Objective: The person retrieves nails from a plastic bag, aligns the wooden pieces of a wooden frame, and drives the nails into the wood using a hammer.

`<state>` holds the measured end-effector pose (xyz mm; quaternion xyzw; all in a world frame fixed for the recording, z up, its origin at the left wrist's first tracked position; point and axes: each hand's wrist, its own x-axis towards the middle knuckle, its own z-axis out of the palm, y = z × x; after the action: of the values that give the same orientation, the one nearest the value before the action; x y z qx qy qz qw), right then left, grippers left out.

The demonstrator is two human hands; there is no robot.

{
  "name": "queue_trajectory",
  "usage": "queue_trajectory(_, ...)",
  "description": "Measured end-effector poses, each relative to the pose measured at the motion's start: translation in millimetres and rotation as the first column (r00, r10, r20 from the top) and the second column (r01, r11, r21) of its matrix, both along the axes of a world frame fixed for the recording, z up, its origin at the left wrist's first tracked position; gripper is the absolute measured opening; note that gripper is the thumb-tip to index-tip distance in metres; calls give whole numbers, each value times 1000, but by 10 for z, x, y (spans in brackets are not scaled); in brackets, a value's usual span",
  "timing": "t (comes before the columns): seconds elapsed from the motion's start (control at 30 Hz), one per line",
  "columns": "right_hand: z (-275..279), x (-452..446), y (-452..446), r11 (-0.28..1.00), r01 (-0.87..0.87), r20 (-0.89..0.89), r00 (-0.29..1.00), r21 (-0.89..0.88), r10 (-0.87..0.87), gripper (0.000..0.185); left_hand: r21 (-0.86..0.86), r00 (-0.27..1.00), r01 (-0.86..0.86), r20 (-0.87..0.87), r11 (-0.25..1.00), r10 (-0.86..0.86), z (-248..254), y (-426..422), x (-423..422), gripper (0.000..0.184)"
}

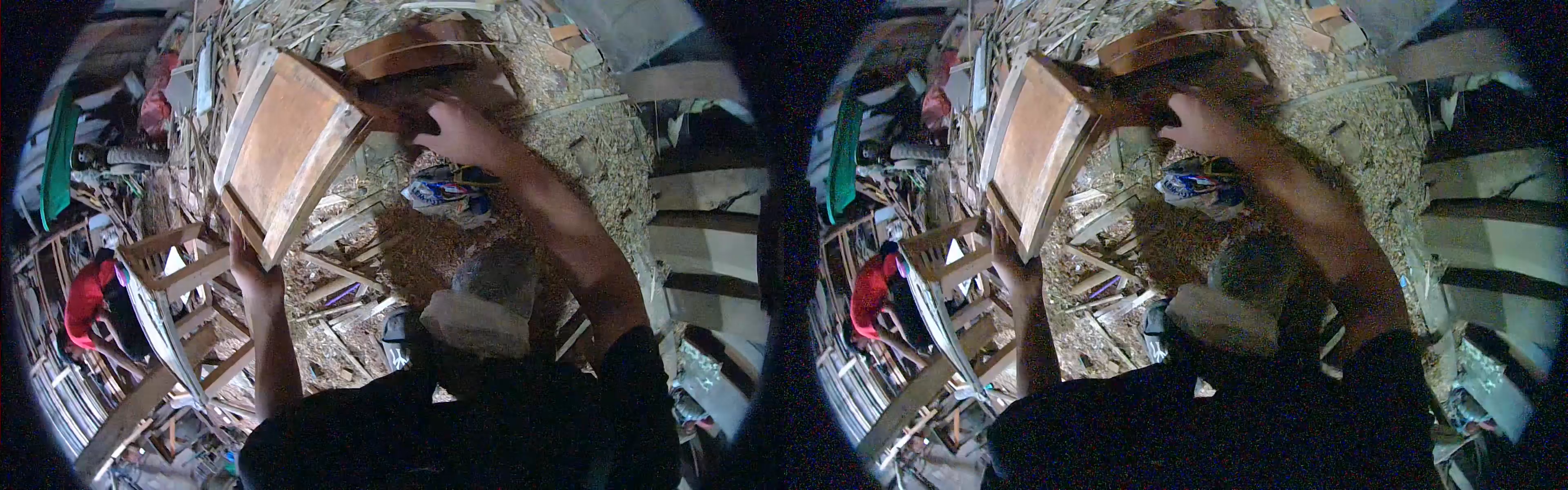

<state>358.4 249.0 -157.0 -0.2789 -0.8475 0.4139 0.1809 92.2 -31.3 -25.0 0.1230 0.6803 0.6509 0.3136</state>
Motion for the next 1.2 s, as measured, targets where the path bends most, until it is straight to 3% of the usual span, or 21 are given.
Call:
queue_trajectory(0.03,72,39,11,1000,-20,2,1000,7,20,47,10,1000,6,2,1000,-6,51,43,50,55)
queue_trajectory(0.07,148,91,24,999,-33,22,999,-16,34,49,-24,986,-136,96,990,138,129,77,117,56)
queue_trajectory(0.1,249,134,31,998,-49,42,998,-39,51,51,-1,981,-150,128,989,148,50,7,34,57)
queue_trajectory(0.17,422,197,-16,989,-54,59,996,-134,62,54,66,999,-48,8,997,48,-117,-184,-86,55)
queue_trajectory(0.23,456,219,-56,971,-53,89,993,-234,76,57,-50,987,-152,41,987,154,-13,-186,-74,52)
queue_trajectory(0.3,420,288,-137,999,1,-114,994,-39,-5,53,-33,1000,-19,-21,999,18,-164,-378,-135,52)
queue_trajectory(0.33,587,317,-166,983,-18,89,995,-182,35,56,-62,995,-78,59,995,81,-53,-376,-67,50)
queue_trajectory(0.37,615,344,-184,983,-35,104,993,-179,55,56,-202,957,25,-279,979,-82,-237,-541,-117,51)
queue_trajectory(0.43,649,413,-197,984,-178,-48,983,11,178,51,-113,996,5,-89,994,-15,-92,-584,-10,52)
queue_trajectory(0.53,714,506,-292,974,-226,68,972,1,226,45,-126,990,-132,-61,983,125,-285,-736,-19,47)
queue_trajectory(0.7,780,841,-513,945,-315,103,947,93,305,41,-211,988,-124,-117,970,101,-380,-867,202,34)
queue_trajectory(0.77,931,957,-636,942,-325,98,944,88,316,41,-328,988,1,-143,945,-51,-451,-934,304,32)
queue_trajectory(0.83,1213,1037,-735,931,-347,240,899,-116,366,42,-289,990,70,-100,955,-103,-494,-955,438,30)
queue_trajectory(0.87,1371,1071,-799,931,-345,249,898,-115,363,42,-316,958,159,-179,935,-223,-499,-943,502,28)
queue_trajectory(0.9,1535,1097,-866,922,-315,376,845,-223,380,45,-347,906,242,-253,906,-338,-497,-910,582,25)
queue_trajectory(0.93,1640,1141,-934,908,-266,491,773,-324,401,48,-246,919,262,-231,933,-319,-432,-813,715,20)
queue_trajectory(1.03,1768,1364,-1107,912,-351,436,801,-210,409,59,-181,909,396,-64,900,-413,-437,-709,896,16)
queue_trajectory(1.07,1669,1482,-1146,907,-373,394,817,-195,421,67,-293,874,453,-42,842,-484,-488,-690,938,18)
queue_trajectory(1.1,1719,1529,-1207,910,-367,401,817,-194,415,67,-287,871,459,-38,841,-489,-454,-635,1003,18)
queue_trajectory(1.17,1867,1599,-1361,906,-338,406,813,-254,417,69,-481,631,618,-168,622,-757,-330,-507,1165,21)
queue_trajectory(1.2,1948,1606,-1409,899,-311,484,762,-310,430,63,-460,526,668,-265,585,-808,-345,-503,1232,32)
